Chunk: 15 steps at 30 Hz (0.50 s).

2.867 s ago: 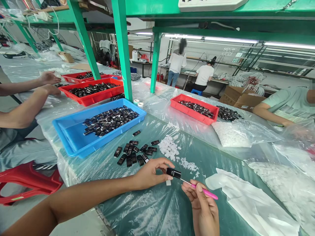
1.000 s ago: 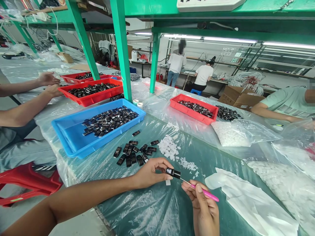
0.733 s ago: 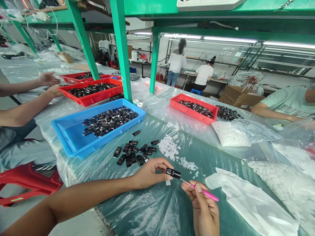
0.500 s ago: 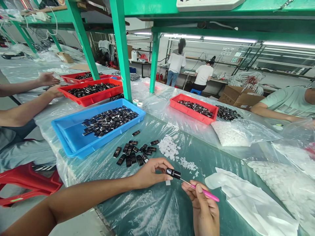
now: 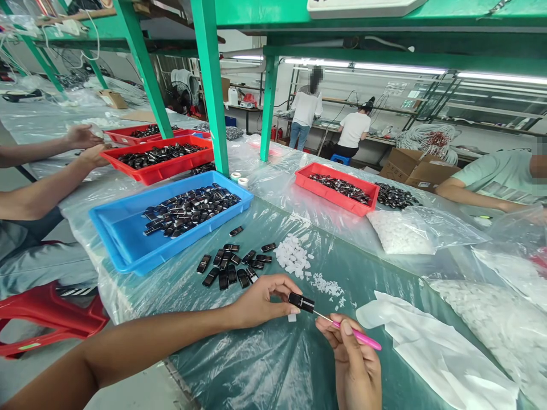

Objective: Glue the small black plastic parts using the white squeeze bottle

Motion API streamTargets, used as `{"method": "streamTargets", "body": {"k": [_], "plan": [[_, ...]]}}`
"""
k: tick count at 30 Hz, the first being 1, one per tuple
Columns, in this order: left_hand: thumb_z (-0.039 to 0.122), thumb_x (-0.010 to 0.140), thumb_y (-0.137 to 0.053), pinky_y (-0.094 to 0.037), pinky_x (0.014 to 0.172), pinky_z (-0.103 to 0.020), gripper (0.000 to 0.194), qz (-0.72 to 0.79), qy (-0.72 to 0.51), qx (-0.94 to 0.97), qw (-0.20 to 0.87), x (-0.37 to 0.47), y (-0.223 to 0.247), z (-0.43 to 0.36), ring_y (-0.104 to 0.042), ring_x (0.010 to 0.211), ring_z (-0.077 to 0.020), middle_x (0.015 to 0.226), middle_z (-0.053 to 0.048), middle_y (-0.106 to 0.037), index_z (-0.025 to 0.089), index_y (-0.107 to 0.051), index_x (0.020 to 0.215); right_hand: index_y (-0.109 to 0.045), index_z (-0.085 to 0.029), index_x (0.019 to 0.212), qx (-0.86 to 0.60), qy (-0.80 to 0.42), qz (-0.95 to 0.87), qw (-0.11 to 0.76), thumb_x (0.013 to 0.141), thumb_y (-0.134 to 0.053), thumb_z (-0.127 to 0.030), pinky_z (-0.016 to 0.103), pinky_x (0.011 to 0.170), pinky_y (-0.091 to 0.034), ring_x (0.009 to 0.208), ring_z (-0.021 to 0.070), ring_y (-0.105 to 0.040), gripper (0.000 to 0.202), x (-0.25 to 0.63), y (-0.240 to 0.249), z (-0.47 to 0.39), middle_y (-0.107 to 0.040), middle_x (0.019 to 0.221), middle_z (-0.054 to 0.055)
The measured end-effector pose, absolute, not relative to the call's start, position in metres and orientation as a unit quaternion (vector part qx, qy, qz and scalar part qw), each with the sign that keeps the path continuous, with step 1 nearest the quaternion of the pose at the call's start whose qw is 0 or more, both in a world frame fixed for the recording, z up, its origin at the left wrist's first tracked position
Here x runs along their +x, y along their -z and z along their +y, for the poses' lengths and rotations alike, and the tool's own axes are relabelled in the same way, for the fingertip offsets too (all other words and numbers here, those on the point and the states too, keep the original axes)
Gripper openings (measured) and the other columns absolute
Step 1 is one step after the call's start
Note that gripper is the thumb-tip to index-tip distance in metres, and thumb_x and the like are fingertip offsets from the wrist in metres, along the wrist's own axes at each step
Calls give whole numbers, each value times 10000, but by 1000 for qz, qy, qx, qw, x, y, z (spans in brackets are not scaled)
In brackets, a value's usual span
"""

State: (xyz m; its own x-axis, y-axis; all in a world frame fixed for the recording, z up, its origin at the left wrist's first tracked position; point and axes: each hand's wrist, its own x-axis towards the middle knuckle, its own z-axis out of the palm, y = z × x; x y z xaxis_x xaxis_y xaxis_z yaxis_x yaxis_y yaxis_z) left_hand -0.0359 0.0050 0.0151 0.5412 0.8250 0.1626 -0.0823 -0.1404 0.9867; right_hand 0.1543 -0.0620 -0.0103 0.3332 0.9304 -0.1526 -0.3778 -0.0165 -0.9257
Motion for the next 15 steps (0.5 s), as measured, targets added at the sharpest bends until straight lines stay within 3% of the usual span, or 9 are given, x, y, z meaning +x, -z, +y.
{"method": "streamTargets", "body": {"k": [15], "plan": [[267,724,-685,-450,658,-248,281,263,-386,634,616,-34,-11,7,-601,681,-147,741,-57,-624,116,-593,943,-690,-185,803,-502,-498,-294,643,747,-651,-384,361,799,-499,785,204,-657,210,151,9,-63,-689,802,38]]}}
